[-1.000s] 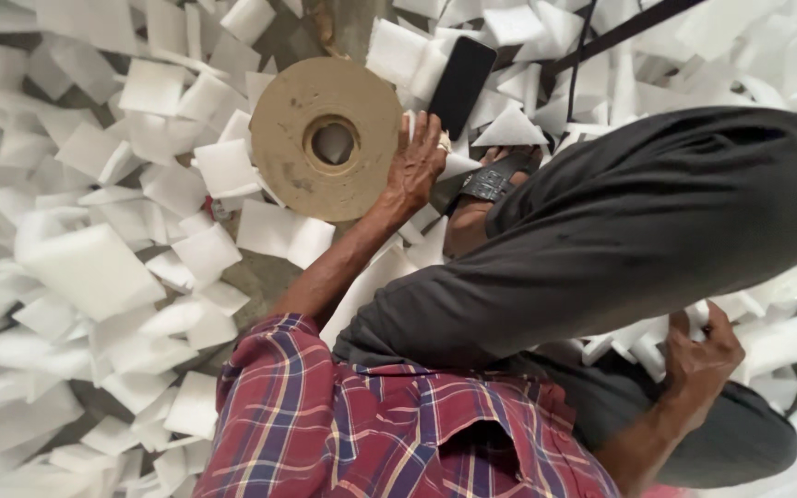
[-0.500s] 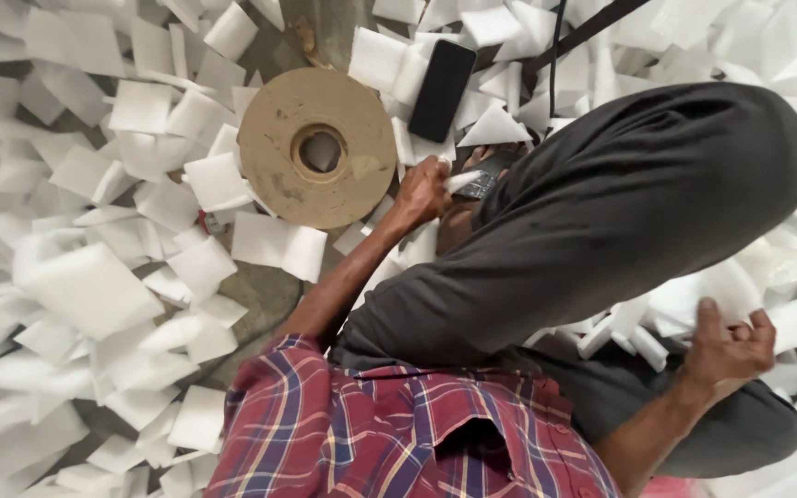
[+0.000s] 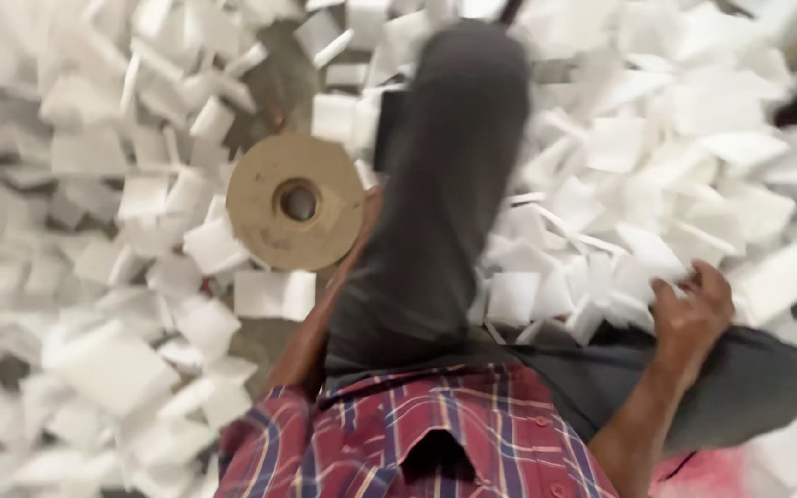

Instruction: The person sits cross-legged on the floor and uses a handheld electric cutter to trim small white foam blocks. They pick up blocks, position them under the cutter, and trim edges, then place the pieces back into the surrounding pile.

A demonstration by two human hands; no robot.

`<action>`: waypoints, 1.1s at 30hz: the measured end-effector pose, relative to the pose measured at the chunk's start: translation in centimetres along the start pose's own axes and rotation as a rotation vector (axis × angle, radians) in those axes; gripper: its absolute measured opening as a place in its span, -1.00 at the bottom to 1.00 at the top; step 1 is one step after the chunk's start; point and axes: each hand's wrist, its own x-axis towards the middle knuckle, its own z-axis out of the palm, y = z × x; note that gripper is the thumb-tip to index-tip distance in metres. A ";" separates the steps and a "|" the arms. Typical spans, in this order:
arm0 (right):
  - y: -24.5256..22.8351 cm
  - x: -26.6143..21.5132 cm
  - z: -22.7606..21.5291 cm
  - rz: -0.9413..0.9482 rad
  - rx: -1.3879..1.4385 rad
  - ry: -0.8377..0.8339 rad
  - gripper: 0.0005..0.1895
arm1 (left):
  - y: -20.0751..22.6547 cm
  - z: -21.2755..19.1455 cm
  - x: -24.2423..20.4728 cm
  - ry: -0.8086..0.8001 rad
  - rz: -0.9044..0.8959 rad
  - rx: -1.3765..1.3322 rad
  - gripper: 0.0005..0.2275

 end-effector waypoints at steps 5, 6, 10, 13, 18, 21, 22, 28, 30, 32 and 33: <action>-3.5 -0.6 0.5 -0.091 0.142 0.038 -0.52 | 0.2 -0.2 -1.1 -0.062 0.002 0.063 -0.67; -4.2 -0.5 0.3 -0.160 0.185 0.059 -0.52 | 0.6 -0.8 -1.3 -0.062 0.008 0.072 -0.67; -6.8 -0.8 -1.1 -0.042 0.227 0.019 -0.76 | 2.2 -4.8 -3.6 -0.015 0.004 0.047 -0.69; -8.2 -1.0 -1.9 -0.009 0.262 0.024 -0.79 | 3.6 -8.6 -7.0 0.064 0.009 -0.060 -0.69; -8.8 -1.2 -2.8 0.012 -0.025 0.037 -0.87 | 8.1 -14.6 -13.8 0.248 0.143 -0.277 -0.70; -8.4 -1.7 -2.6 0.131 -0.098 -0.007 -0.82 | 11.3 -15.8 -17.9 0.388 0.355 -0.381 -0.70; -8.2 -1.8 -2.7 0.159 -0.095 -0.022 -0.80 | 12.5 -15.4 -18.9 0.439 0.430 -0.407 -0.70; -6.6 -0.8 -1.3 0.251 -0.071 -0.018 -0.75 | 20.1 -12.9 -18.2 0.848 0.622 -0.149 -0.83; -6.4 -0.7 -1.0 0.216 -0.027 -0.024 -0.76 | 21.5 -11.8 -17.3 0.894 0.759 0.014 -0.85; -6.5 -0.4 -0.5 0.190 0.010 -0.016 -0.78 | 22.7 -10.7 -16.3 0.890 0.888 0.157 -0.88; -6.6 -0.4 -0.4 0.177 0.027 -0.017 -0.78 | 23.0 -9.6 -15.6 0.860 0.946 0.218 -0.90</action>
